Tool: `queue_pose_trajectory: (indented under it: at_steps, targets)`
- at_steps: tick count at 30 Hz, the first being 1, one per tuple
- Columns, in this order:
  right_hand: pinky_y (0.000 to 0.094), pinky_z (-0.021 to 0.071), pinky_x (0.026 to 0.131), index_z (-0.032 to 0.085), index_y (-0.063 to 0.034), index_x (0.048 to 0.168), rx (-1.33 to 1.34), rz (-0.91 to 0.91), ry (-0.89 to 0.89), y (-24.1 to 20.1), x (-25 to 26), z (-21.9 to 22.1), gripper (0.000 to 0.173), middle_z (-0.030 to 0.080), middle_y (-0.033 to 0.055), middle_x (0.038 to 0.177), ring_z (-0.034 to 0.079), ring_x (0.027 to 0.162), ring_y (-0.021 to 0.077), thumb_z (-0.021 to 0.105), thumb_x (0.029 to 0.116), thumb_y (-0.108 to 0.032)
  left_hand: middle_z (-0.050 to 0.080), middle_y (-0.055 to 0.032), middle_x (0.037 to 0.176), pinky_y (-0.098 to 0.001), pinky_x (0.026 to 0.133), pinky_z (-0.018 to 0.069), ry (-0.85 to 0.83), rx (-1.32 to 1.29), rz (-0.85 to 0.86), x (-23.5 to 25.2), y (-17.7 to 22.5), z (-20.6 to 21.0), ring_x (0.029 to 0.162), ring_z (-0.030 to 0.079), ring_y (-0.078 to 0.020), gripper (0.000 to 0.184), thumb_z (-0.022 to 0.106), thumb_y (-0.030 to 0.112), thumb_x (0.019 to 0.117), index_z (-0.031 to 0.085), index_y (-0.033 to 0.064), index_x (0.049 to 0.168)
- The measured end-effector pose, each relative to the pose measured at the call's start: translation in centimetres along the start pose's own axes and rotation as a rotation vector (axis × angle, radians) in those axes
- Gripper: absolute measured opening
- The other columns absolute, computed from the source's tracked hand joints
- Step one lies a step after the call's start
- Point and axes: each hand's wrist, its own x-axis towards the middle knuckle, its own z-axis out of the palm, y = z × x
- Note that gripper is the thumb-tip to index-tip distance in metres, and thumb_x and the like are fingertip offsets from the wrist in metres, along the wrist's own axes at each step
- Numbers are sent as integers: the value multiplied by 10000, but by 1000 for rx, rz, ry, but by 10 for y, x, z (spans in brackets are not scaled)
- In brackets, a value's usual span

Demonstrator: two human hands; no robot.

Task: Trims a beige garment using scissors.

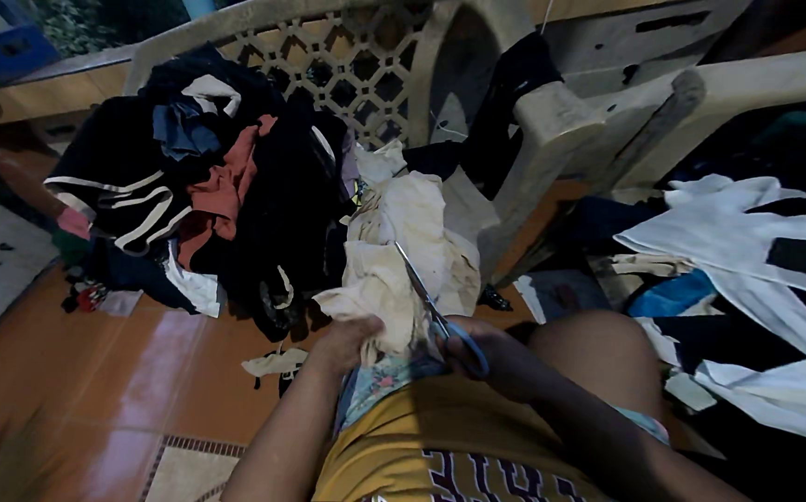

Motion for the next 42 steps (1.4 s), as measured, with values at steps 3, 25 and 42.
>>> queue_pose_trajectory:
  at_steps: [3,25,42]
  targets:
    - [132,406,526,600,-183,859,-23,31,-2,1,2,1,150,563,-130,679,494,561,-42,645,926,-310,721,-108,981,-380,790,608,-57,-408,-119,30,3,-6,881,714,-223,833,679,794,726,667,70,1136]
    - [106,383,481,588,-210,939,23,29,-109,2,5,12,642,553,-147,690,468,530,-58,654,744,-819,732,-29,889,-304,820,603,51,-167,200,24,-23,18,838,713,-111,110,619,85,966,642,30,1059]
    - [128,409,479,590,-210,914,76,-74,17,5,-1,19,633,561,-138,681,478,523,-38,596,773,-827,721,25,905,-293,852,584,-43,-30,288,21,-39,15,875,693,-78,277,791,305,892,696,89,1039]
